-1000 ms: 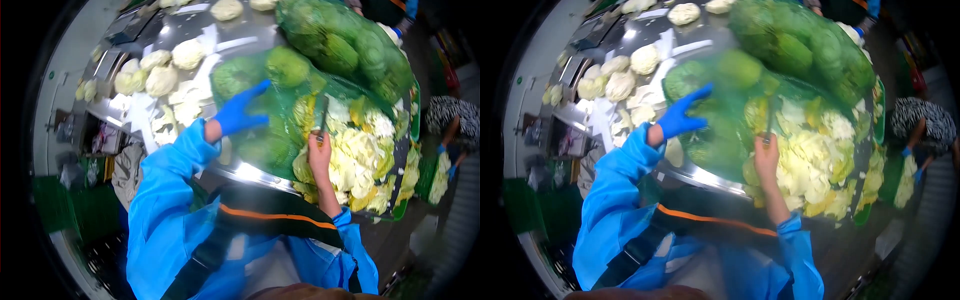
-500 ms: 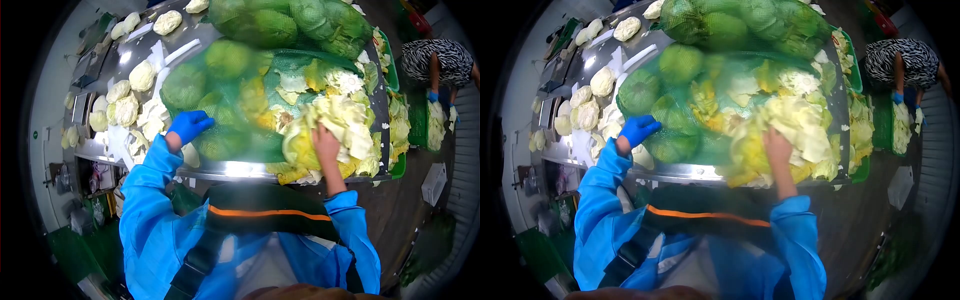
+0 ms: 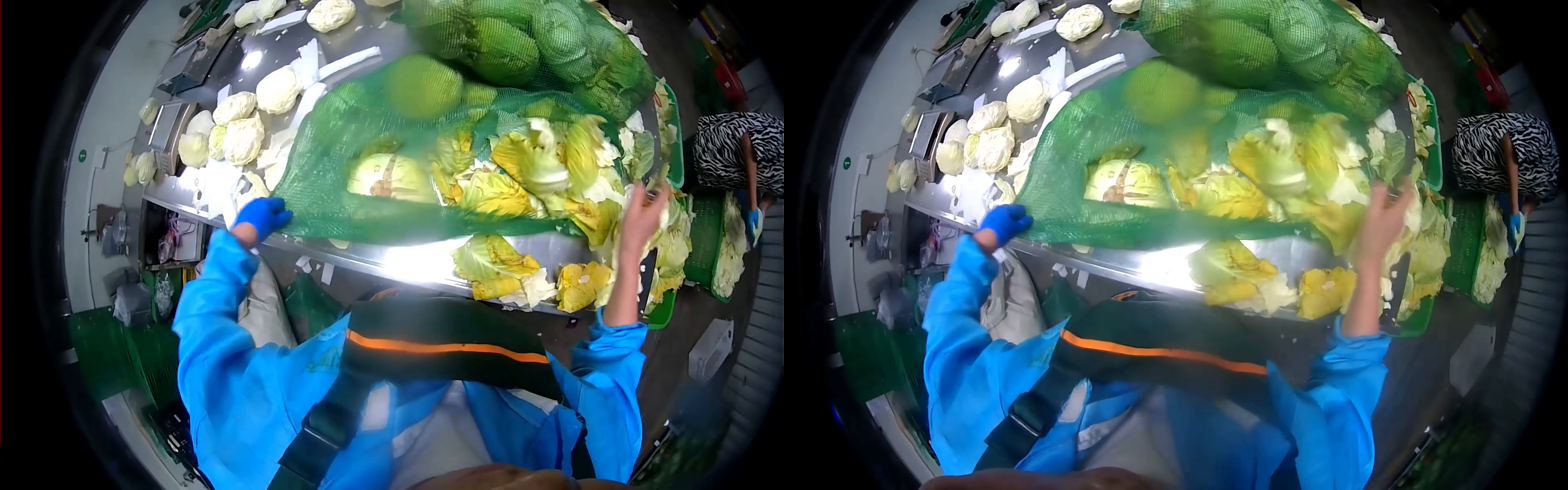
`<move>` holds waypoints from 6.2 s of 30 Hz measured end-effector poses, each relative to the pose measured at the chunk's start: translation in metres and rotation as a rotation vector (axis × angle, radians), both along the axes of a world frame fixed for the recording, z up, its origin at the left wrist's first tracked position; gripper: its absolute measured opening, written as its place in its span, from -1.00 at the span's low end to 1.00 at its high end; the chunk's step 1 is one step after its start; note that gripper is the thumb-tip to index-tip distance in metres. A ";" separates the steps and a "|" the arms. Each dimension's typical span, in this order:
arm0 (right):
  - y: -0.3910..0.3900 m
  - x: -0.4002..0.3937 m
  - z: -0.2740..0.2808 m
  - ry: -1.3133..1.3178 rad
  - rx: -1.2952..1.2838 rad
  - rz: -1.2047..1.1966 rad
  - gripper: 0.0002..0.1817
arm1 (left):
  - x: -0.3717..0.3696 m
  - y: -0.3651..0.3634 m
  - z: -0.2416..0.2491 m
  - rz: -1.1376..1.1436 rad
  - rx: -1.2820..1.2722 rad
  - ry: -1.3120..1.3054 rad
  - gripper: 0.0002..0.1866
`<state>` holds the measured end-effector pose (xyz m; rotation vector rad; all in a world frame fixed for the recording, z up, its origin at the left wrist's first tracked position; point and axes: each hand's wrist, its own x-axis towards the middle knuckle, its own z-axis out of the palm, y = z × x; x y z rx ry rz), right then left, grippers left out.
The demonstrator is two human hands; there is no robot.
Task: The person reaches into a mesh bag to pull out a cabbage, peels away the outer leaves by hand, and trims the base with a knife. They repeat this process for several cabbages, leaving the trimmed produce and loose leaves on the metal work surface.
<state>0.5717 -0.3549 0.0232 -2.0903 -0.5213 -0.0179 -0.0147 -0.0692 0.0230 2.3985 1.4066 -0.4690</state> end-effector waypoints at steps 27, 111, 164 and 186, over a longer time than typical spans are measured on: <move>0.118 -0.225 -0.122 0.620 -0.342 0.879 -0.23 | 0.169 -0.006 -0.067 0.168 -0.105 -0.230 -0.17; 0.003 0.021 -0.132 -0.016 -0.371 0.543 -0.63 | 0.591 -0.039 -0.082 -0.344 -0.549 -0.814 -0.34; -0.021 -0.033 -0.064 -0.124 -0.393 0.359 -0.62 | 0.404 -0.179 -0.102 0.598 -0.685 -1.395 -0.05; -0.016 -0.037 -0.029 -0.104 -0.141 0.502 -0.82 | 0.344 -0.092 -0.077 0.012 -0.390 -1.142 -0.25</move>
